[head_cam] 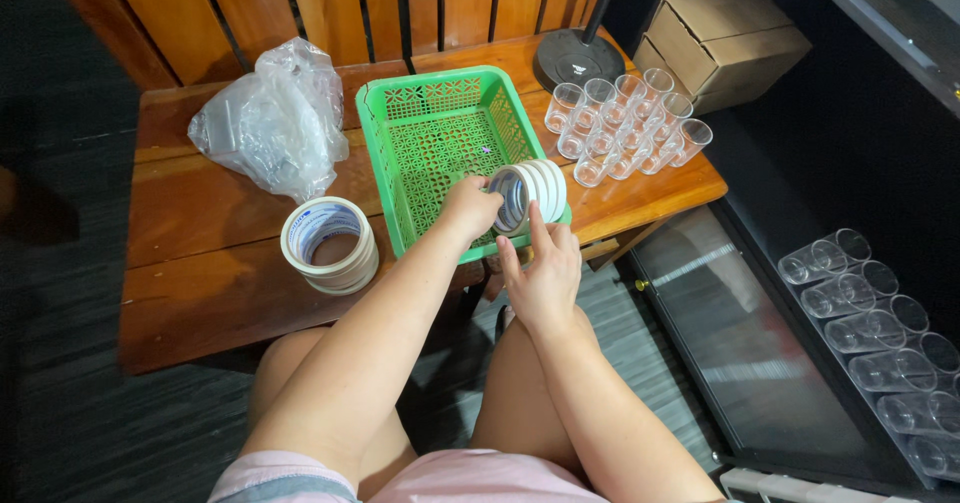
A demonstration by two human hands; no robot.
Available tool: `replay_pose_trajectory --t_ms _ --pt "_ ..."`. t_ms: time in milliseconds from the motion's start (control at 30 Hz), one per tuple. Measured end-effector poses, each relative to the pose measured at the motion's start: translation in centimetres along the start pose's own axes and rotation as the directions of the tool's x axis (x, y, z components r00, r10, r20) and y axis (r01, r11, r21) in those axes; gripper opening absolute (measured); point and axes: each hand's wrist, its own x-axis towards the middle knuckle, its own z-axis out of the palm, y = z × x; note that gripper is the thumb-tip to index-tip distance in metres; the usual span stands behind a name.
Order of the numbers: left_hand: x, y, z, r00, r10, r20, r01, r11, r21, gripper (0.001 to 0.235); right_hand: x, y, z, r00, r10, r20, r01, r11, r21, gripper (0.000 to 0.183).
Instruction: The person sits on a wooden bench and organizes supplies. They place a stack of white rings into a green basket, then open a plastic bag and transfer small plastic bags into the same basket.
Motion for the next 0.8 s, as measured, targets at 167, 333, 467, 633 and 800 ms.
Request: replay_pose_trajectory --t_ms 167,333,467,633,800 --pt "0.1 0.4 -0.1 1.000 0.001 0.008 -0.001 1.000 0.011 0.056 0.1 -0.2 -0.1 1.000 0.008 0.008 -0.008 1.000 0.000 0.064" --pt "-0.2 0.6 -0.2 0.999 0.000 0.038 -0.002 0.999 0.048 0.059 0.0 0.1 0.1 1.000 -0.010 -0.018 0.010 1.000 0.007 0.064" --pt "-0.1 0.8 -0.8 0.999 0.008 0.033 -0.010 0.998 0.060 0.060 0.1 0.1 0.1 1.000 -0.007 -0.025 0.007 1.000 0.020 0.062" --pt "-0.3 0.3 -1.7 0.999 0.031 -0.011 -0.030 1.000 0.004 0.064 0.3 -0.5 -0.5 1.000 0.004 -0.026 -0.003 0.999 0.035 0.060" --pt "-2.5 -0.7 -3.8 0.970 0.218 -0.108 -0.228 0.970 -0.086 0.058 0.7 -1.5 -1.4 0.997 0.006 -0.077 0.008 0.983 0.184 0.047"
